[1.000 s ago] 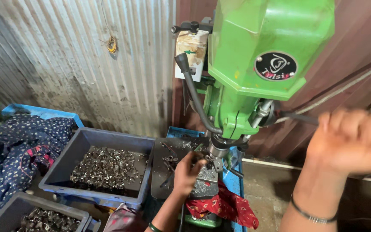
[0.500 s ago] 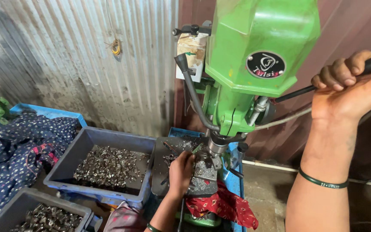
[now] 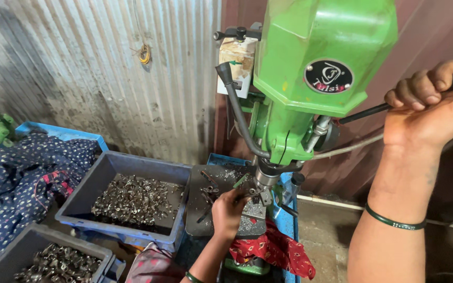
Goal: The person operates a green drill press to drill holes into small metal parts. They repeatedly pick parts from a bin, position them under the drill bit, lower the drill to cut, then lift and remove the finished part. The process is repeated continuously throughout the clip.
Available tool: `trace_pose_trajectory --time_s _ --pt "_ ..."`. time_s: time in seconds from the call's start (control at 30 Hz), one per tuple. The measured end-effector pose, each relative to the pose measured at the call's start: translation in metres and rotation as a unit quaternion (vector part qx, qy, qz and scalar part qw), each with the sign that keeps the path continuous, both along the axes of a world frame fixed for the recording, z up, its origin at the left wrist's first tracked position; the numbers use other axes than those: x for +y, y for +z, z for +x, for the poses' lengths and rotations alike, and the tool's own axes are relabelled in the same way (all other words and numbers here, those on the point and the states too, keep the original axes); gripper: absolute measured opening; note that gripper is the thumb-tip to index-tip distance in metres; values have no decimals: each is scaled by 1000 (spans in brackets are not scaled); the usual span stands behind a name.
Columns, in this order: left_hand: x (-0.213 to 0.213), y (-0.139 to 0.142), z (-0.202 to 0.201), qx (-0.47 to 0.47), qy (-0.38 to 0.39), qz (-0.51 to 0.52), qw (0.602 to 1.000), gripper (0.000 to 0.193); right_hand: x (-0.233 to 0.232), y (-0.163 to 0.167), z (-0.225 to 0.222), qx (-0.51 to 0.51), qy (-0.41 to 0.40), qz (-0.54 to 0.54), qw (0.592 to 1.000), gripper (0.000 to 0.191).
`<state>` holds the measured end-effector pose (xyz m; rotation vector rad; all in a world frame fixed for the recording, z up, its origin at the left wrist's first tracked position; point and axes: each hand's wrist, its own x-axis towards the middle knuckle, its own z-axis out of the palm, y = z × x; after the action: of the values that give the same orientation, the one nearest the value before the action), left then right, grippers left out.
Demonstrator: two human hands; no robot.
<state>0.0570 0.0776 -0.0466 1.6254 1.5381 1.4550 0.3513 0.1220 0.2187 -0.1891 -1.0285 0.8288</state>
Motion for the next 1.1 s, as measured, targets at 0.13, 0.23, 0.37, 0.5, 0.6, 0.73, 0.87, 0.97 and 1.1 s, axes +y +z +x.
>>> trace_pose_trajectory --time_s 0.13,0.23,0.37,0.5,0.6,0.73,0.87,0.97,1.1 --pt "6 8 -3 35 1 97 995 22 -38 -1 -30 279 201 24 939 55" --pt "12 12 -6 27 -12 116 993 20 -74 -35 -47 371 197 59 906 59" --pt "20 13 -6 51 24 111 992 15 -86 -93 -38 68 -55 102 991 62" --pt "23 7 -9 46 30 123 991 17 -79 -136 -13 15 -134 74 988 62" --pt "23 3 -15 36 39 135 989 22 -75 -151 -3 30 -136 78 987 64" --pt "22 4 -22 44 46 117 991 28 -78 -145 -10 21 -137 71 988 65" --pt "23 8 -25 61 9 122 991 28 -74 -106 -26 84 -62 101 989 66" --pt "23 11 -22 72 -3 100 992 28 -51 -52 -22 378 194 61 903 63" --pt "18 14 -19 62 -2 99 993 28 0 16 1 156 222 -47 961 59"
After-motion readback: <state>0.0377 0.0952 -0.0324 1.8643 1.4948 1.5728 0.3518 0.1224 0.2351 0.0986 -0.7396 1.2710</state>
